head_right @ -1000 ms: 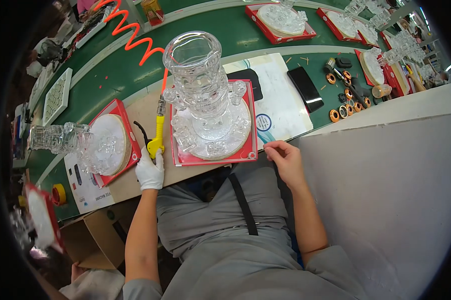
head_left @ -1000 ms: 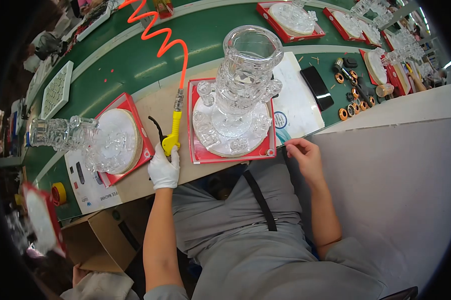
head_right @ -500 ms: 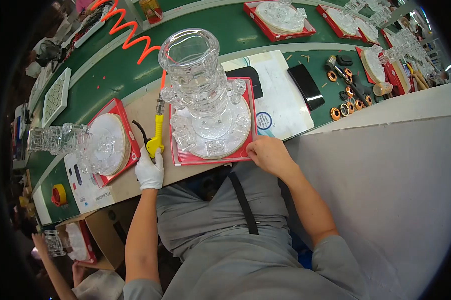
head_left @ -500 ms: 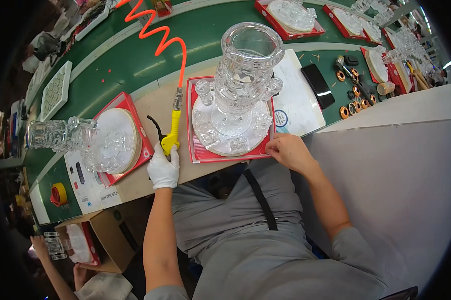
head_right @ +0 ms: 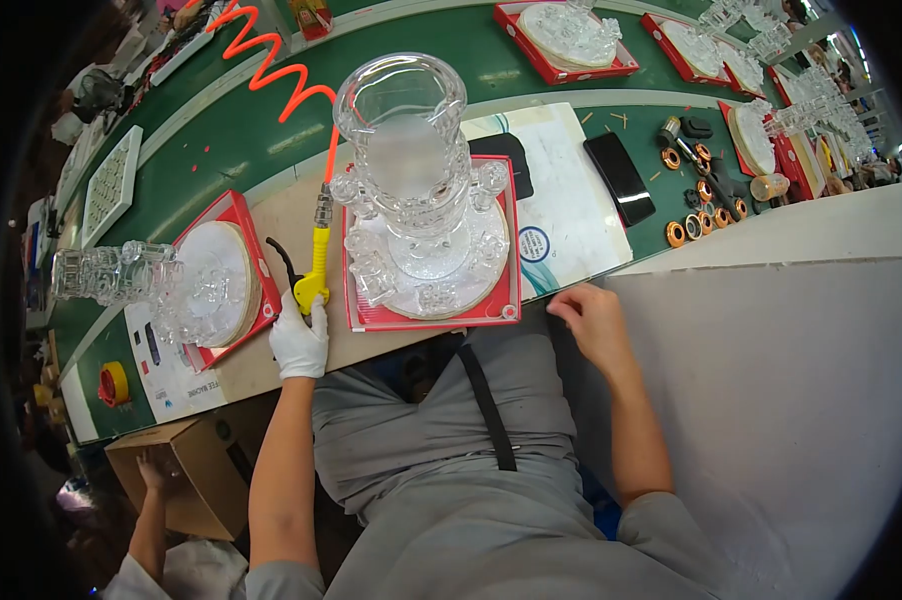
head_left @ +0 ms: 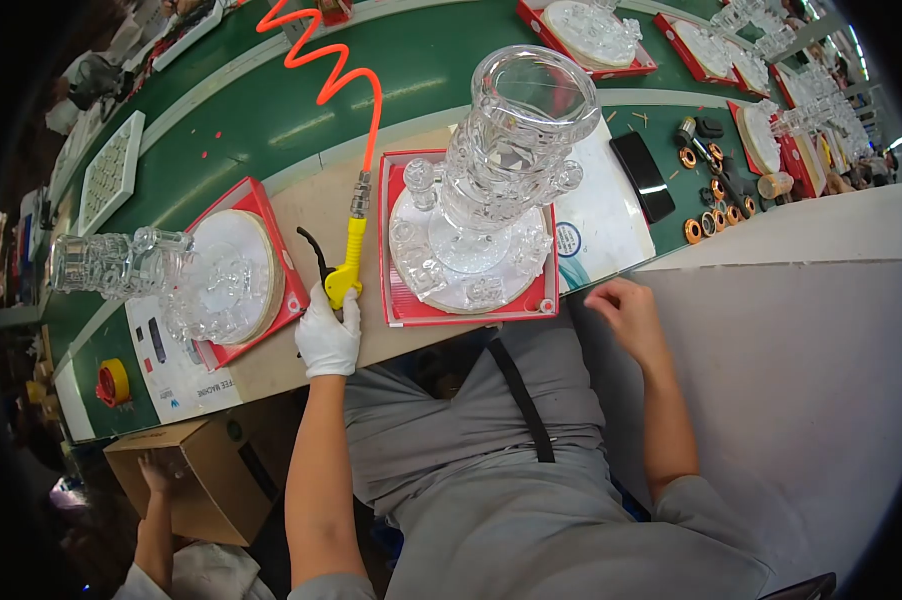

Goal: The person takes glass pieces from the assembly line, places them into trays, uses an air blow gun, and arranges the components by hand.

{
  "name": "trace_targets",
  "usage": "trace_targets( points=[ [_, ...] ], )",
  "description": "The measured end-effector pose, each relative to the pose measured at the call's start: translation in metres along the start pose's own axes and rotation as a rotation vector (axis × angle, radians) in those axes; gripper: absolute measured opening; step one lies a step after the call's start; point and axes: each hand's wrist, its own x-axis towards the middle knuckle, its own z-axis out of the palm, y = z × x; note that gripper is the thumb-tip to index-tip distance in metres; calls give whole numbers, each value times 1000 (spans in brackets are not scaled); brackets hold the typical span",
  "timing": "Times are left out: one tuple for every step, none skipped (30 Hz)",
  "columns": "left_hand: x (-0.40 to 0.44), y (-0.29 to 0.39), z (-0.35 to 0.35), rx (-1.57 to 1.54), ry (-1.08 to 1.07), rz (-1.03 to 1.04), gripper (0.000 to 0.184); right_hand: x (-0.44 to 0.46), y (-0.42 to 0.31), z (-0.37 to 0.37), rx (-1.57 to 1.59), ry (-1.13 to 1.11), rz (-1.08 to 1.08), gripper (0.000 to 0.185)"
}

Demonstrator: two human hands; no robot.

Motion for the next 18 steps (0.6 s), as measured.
trace_targets(
  points=[
    [0,1,0,-4,-3,-1,45,-8,10,-2,47,-8,49,9],
    [0,1,0,-6,-2,-3,45,-16,24,0,94,-17,97,9],
    [-1,0,1,-7,-2,-4,45,-24,36,2,141,-23,147,10],
    [-1,-1,2,-9,-3,-4,45,-33,48,5,137,-7,149,12],
    [-1,-3,3,11,-6,-6,46,-43,58,8,132,8,151,14],
    [-1,-5,5,32,-9,-9,46,-50,67,11,128,23,153,16],
    [-1,-7,6,54,-11,-10,46,-57,75,16,188,23,190,19],
    [-1,-7,6,49,-14,-6,46,-63,79,20,250,25,226,22],
    [-1,-6,6,45,-15,-2,45,-66,83,22,313,27,261,26],
    [-1,-6,6,40,-18,2,44,-69,86,24,313,43,240,29],
    [-1,-6,6,28,-13,5,44,-70,86,25,313,59,220,33],
    [-2,-6,6,16,-7,6,44,-70,85,26,311,73,197,37],
    [-2,-5,6,3,-1,6,44,-70,84,26,335,85,185,39],
    [-2,-4,4,3,-19,-3,44,-70,81,26,358,97,174,41],
    [-1,-1,2,2,-36,-13,43,-70,79,25,380,110,162,43],
    [0,0,1,2,-51,-23,43,-69,77,23,380,103,187,45],
    [0,0,2,4,-47,-22,43,-68,73,20,381,93,212,48],
    [-1,-1,3,7,-42,-23,43,-68,69,17,382,82,238,51]
  ],
)
